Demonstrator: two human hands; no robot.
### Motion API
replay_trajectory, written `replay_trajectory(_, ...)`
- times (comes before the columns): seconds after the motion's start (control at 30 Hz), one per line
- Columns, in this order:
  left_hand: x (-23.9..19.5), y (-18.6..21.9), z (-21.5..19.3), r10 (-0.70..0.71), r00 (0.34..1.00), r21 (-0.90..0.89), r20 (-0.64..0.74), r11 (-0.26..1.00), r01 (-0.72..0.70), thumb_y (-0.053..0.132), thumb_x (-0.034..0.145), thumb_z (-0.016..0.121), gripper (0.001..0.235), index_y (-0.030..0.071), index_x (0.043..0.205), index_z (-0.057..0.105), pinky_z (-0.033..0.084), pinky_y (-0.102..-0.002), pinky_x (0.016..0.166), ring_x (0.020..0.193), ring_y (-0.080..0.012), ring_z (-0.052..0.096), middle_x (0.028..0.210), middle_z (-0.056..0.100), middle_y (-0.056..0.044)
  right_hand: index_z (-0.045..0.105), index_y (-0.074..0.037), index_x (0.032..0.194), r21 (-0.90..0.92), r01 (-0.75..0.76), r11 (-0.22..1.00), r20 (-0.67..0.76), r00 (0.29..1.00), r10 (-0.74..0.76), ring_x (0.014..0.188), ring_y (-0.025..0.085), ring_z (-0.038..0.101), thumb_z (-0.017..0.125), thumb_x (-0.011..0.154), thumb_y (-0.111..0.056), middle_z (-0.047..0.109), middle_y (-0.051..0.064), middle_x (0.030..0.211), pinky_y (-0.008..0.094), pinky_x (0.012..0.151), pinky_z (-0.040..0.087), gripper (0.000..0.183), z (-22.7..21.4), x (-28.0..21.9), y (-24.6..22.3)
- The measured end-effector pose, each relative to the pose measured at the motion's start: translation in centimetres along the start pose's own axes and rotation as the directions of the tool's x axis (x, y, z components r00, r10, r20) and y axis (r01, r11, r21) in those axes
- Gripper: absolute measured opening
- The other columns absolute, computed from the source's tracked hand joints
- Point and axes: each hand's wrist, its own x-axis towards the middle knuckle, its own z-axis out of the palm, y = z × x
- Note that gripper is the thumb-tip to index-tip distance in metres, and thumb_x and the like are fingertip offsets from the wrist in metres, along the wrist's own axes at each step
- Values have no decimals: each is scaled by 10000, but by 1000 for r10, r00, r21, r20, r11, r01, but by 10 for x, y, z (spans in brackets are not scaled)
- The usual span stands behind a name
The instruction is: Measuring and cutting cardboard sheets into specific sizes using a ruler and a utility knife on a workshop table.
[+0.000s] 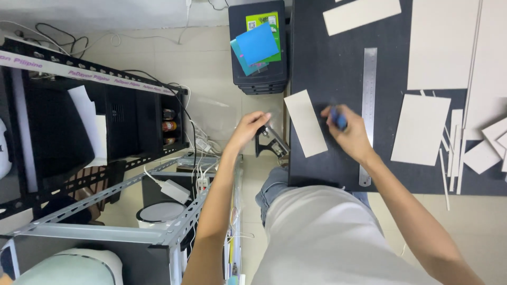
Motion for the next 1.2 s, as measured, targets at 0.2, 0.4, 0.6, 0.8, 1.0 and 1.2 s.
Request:
replay_trajectory(0.2, 24, 51, 16, 156, 985, 233, 67, 958, -168, 378, 803, 847, 365, 113, 1013, 709, 544, -361, 747, 843, -239, 700, 895, 742, -97, 575, 43, 1110, 402, -309, 862, -81, 926, 370, 1046, 229, 683, 629, 795, 133, 686, 169, 1130, 331, 839, 594, 332, 35, 20, -4)
replay_trajectory(0.4, 43, 67, 26, 204, 972, 265, 117, 937, -228, 326, 738, 865, 383, 89, 982, 687, 549, -369, 719, 805, -253, 706, 864, 738, -88, 544, 36, 1127, 427, -350, 834, -81, 904, 421, 1138, 290, 645, 643, 799, 127, 659, 218, 1211, 386, 881, 592, 354, 54, 17, -13)
replay_trajectory(0.6, 52, 91, 34, 234, 962, 410, 140, 871, -271, 282, 665, 875, 329, 151, 922, 715, 510, -298, 597, 691, -207, 703, 793, 752, -37, 495, 29, 1165, 506, -394, 768, -74, 866, 494, 1143, 250, 630, 565, 873, 97, 646, 201, 1226, 376, 864, 632, 307, 56, 8, -37)
replay_trajectory(0.8, 64, 93, 36, 176, 973, 436, 151, 871, -225, 228, 615, 899, 314, 136, 860, 726, 513, -289, 591, 689, -221, 722, 733, 742, -40, 478, 20, 1248, 234, -448, 863, -18, 885, 464, 779, 245, 729, 586, 996, -100, 712, 204, 1008, 335, 623, 648, 300, 41, -6, -42)
replay_trajectory(1.0, 57, 101, 38, 166, 977, 430, 135, 879, -209, 189, 624, 896, 309, 115, 867, 722, 544, -326, 640, 731, -262, 732, 726, 725, -80, 134, -41, 1561, -105, -454, 885, 66, 885, 461, 621, 350, 713, 415, 1036, -44, 677, 295, 895, 365, 456, 600, 596, 42, -31, -82)
replay_trajectory(1.2, 47, 103, 41, 173, 979, 432, 108, 879, -203, 185, 636, 891, 298, 122, 869, 718, 552, -352, 668, 774, -288, 739, 741, 719, -96, 121, -98, 1603, -305, -472, 827, 129, 840, 527, 739, 331, 741, 356, 1054, -60, 634, 398, 1156, 340, 510, 619, 599, 45, -30, -100)
